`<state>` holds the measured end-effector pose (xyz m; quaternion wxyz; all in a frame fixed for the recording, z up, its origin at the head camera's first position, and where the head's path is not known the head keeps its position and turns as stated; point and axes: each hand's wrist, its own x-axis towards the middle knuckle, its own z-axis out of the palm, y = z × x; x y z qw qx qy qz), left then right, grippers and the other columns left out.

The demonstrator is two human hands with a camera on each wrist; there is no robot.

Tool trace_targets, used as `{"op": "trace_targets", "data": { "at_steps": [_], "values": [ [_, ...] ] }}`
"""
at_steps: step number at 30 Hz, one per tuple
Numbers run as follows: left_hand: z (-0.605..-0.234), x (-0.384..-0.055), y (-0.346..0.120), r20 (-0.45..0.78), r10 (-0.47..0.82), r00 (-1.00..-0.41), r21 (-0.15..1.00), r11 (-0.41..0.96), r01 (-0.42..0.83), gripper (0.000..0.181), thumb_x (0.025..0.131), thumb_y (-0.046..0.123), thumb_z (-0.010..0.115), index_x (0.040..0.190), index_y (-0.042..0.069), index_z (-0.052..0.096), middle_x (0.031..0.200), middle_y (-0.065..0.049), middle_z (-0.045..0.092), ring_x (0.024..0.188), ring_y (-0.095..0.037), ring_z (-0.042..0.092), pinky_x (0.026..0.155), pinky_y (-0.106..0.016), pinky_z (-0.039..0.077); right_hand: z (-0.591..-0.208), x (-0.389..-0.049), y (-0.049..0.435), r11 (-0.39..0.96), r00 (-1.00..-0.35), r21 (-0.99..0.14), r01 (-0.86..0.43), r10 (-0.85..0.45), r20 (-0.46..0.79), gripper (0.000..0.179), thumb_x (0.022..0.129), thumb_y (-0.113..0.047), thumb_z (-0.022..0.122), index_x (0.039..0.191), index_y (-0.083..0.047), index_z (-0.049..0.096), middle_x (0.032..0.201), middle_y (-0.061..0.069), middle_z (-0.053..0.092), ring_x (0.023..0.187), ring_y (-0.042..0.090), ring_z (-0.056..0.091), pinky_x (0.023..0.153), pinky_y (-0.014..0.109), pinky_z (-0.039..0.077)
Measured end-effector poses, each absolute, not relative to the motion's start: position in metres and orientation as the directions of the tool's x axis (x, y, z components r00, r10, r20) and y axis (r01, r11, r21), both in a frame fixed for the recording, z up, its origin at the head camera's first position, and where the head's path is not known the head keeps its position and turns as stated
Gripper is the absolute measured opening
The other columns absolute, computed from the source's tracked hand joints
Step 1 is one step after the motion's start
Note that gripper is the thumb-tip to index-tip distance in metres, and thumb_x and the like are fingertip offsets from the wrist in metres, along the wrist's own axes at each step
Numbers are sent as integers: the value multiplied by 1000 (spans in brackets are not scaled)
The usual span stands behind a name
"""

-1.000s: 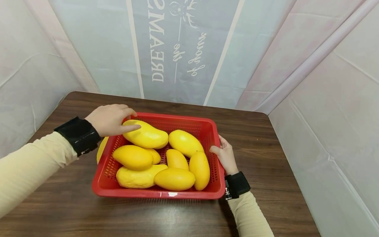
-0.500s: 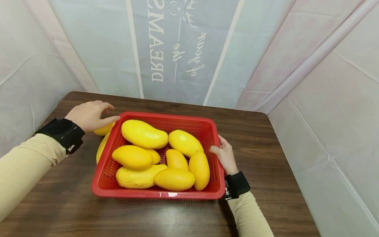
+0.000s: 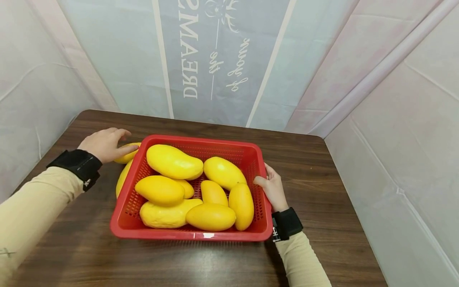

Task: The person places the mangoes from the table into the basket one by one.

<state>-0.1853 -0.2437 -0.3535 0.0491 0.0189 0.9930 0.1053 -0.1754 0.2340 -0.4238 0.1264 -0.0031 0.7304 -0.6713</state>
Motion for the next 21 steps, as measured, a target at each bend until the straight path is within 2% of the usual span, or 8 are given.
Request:
{"op": "trace_targets", "data": {
  "at_steps": [8,21],
  "values": [
    [-366,-188,-246,-134,11,-991,243,970,-22,83,90,63,54,140,-3,46,135,-34,50,117,-51,52,95,-69,46,-423,-175,234,94,-969,-981,168,-167,-182,61,94,-7,53,152,-10,34,139,17,53,103,16,67,84,36,61],
    [-379,-188,-245,-196,5,-981,271,961,-49,80,93,56,49,146,-2,37,139,-35,46,120,-51,49,100,-69,43,-423,-173,233,87,-971,-982,169,-153,-181,63,92,-6,53,152,-10,35,143,22,50,102,13,67,84,33,61]
  ]
}}
